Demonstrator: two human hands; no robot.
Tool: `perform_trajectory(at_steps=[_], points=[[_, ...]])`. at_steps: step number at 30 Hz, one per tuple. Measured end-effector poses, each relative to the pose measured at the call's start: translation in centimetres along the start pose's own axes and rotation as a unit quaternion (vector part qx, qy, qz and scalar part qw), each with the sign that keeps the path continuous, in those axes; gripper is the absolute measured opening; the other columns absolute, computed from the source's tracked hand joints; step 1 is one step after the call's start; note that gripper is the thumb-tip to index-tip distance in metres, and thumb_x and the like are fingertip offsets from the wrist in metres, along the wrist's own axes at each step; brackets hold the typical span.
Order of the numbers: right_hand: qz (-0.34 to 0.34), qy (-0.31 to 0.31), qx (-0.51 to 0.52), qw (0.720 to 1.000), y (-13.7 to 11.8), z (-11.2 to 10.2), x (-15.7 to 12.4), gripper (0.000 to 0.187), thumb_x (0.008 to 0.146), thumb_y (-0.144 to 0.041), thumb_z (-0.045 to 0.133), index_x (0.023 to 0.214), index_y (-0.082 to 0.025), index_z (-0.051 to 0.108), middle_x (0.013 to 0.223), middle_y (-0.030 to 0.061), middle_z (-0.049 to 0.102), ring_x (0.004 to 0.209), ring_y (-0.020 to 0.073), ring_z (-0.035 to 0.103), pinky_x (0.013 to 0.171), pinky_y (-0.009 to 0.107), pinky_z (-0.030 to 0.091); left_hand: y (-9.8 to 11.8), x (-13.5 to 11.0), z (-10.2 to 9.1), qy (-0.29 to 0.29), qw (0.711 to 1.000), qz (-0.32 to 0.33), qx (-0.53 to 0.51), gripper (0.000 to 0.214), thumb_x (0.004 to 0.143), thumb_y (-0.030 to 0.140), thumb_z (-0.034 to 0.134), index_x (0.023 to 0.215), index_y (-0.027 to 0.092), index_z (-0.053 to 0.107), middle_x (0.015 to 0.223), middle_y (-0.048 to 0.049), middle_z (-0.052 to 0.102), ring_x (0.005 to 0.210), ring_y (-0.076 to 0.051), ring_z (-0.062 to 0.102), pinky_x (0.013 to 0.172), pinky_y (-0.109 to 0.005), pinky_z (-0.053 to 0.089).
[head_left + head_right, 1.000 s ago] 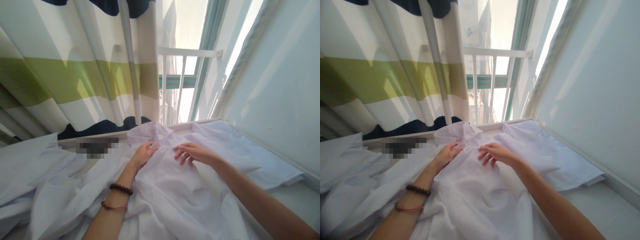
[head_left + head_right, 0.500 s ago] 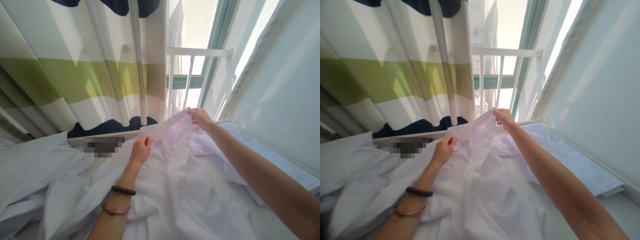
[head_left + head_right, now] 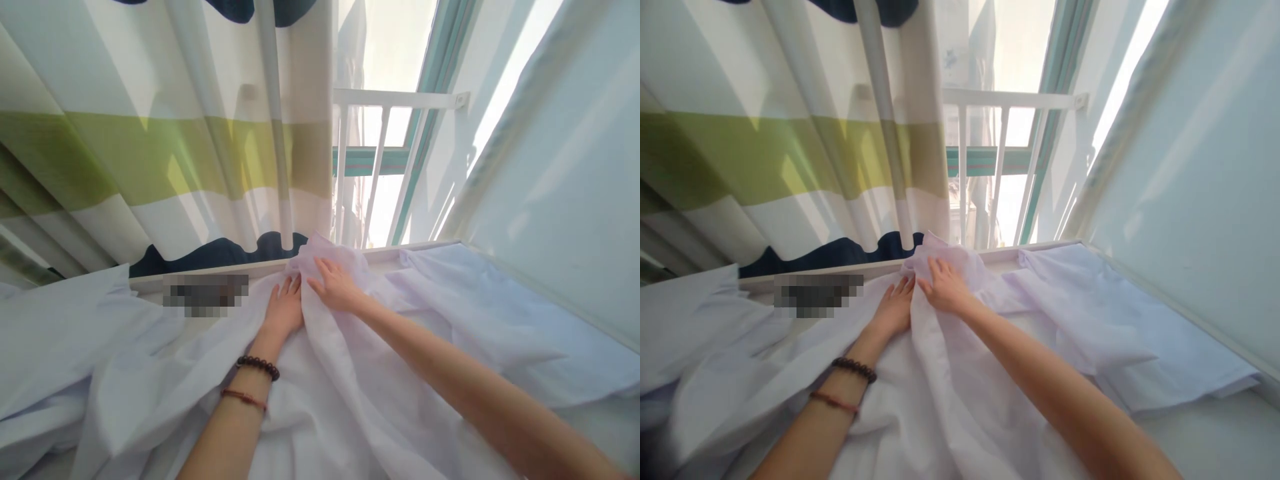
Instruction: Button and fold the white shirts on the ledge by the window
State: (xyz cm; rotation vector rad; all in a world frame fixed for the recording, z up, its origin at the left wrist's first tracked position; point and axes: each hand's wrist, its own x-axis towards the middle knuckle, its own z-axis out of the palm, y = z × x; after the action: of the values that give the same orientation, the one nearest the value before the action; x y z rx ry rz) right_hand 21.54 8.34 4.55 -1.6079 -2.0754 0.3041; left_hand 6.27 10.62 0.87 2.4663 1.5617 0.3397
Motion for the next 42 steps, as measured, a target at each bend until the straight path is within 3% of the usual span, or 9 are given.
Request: perform_trajectory(at_steps=[6, 15, 20, 22, 24, 26, 29, 36, 42], points=[[-0.014, -0.022, -0.050, 0.998, 3.0, 2.1, -6.6, 0.061, 0.097, -0.042, 0.040, 0.149, -0.010, 0.037, 0.156, 0.0175, 0.031, 0.145, 0.0346, 0.025, 0.118, 0.052, 0.021, 0.2, 0.0, 0.1, 0.017, 0.998, -0.010, 0.058, 0.055, 0.094, 0.026, 0.041, 0.148, 0.017, 0.039, 0.157, -0.0107, 0.032, 0.146, -0.032, 0.025, 0.118, -0.053, 0.016], [-0.027, -0.096, -0.058, 0.993, 4.5, -2.2, -7.7, 0.059, 0.096, -0.040, 0.044, 0.145, -0.007, 0.041, 0.153, 0.0203, 0.035, 0.143, 0.0308, 0.030, 0.117, 0.045, 0.026, 0.1, 0.0, 0.6, 0.090, 0.993, -0.007, 0.071, 0.047, 0.097, 0.028, 0.034, 0.139, 0.016, 0.049, 0.148, -0.0118, 0.047, 0.138, -0.031, 0.038, 0.115, -0.055, 0.024], [0.008, -0.005, -0.046, 0.999, 5.2, -7.0, -11.5, 0.035, 0.091, -0.031, 0.050, 0.120, -0.012, 0.056, 0.126, 0.0170, 0.057, 0.116, 0.0254, 0.054, 0.102, 0.041, 0.041, 1.8, -2.7, -0.2, 0.191, 0.976, 0.095, 0.029, 0.042, 0.098, 0.030, 0.032, 0.130, 0.016, 0.055, 0.131, -0.0134, 0.060, 0.126, -0.027, 0.050, 0.109, -0.045, 0.035], [0.030, -0.081, -0.005, 0.996, 5.7, -9.0, -14.2, 0.025, 0.092, -0.036, 0.050, 0.097, -0.015, 0.062, 0.095, 0.0090, 0.064, 0.084, 0.0196, 0.060, 0.079, 0.034, 0.049, 2.8, -3.8, -0.1, 0.131, 0.976, 0.173, -0.001, 0.044, 0.100, 0.037, 0.029, 0.135, 0.024, 0.053, 0.136, -0.0081, 0.058, 0.128, -0.024, 0.049, 0.109, -0.043, 0.037], [0.051, -0.259, 0.068, 0.962, 5.8, -10.7, -17.1, 0.030, 0.090, -0.045, 0.052, 0.089, -0.017, 0.063, 0.078, 0.0028, 0.063, 0.068, 0.0149, 0.055, 0.062, 0.027, 0.045, 3.4, -4.2, 0.2, 0.023, 0.979, 0.200, 0.005, 0.046, 0.100, 0.044, 0.030, 0.141, 0.030, 0.047, 0.147, -0.0037, 0.049, 0.137, -0.024, 0.041, 0.113, -0.045, 0.031], [0.076, -0.399, 0.126, 0.905, 5.5, -11.7, -19.5, 0.033, 0.079, -0.049, 0.067, 0.089, -0.018, 0.066, 0.075, -0.0002, 0.063, 0.066, 0.0127, 0.055, 0.059, 0.023, 0.042, 3.5, -4.0, 0.5, -0.039, 0.984, 0.172, 0.037, 0.049, 0.099, 0.048, 0.032, 0.145, 0.032, 0.043, 0.155, -0.0025, 0.038, 0.144, -0.027, 0.030, 0.117, -0.050, 0.022], [0.087, -0.496, 0.128, 0.855, 4.2, -11.5, -22.0, 0.040, 0.061, -0.044, 0.084, 0.089, -0.020, 0.068, 0.069, -0.0048, 0.061, 0.060, 0.0101, 0.054, 0.054, 0.019, 0.038, 3.4, -2.8, 0.7, -0.061, 0.988, 0.113, 0.082, 0.052, 0.100, 0.046, 0.029, 0.150, 0.030, 0.034, 0.160, -0.0022, 0.026, 0.148, -0.025, 0.019, 0.119, -0.051, 0.014], [-0.095, -0.484, 0.120, 0.862, 2.8, -9.5, -20.5, 0.015, 0.076, -0.032, 0.072, 0.080, -0.018, 0.069, 0.065, -0.0045, 0.053, 0.058, 0.0095, 0.045, 0.056, 0.020, 0.035, 3.4, -1.7, 0.7, -0.053, 0.989, 0.096, 0.102, 0.052, 0.102, 0.044, 0.025, 0.151, 0.029, 0.030, 0.160, -0.0031, 0.026, 0.148, -0.024, 0.018, 0.119, -0.050, 0.013], [-0.098, -0.461, 0.160, 0.867, 3.8, -8.1, -17.3, 0.020, 0.080, -0.034, 0.069, 0.083, -0.014, 0.071, 0.067, -0.0040, 0.054, 0.058, 0.0078, 0.045, 0.056, 0.018, 0.035, 3.1, -2.1, 1.0, -0.026, 0.990, 0.098, 0.096, 0.050, 0.101, 0.042, 0.027, 0.149, 0.029, 0.036, 0.159, -0.0020, 0.030, 0.147, -0.022, 0.023, 0.119, -0.047, 0.015]])
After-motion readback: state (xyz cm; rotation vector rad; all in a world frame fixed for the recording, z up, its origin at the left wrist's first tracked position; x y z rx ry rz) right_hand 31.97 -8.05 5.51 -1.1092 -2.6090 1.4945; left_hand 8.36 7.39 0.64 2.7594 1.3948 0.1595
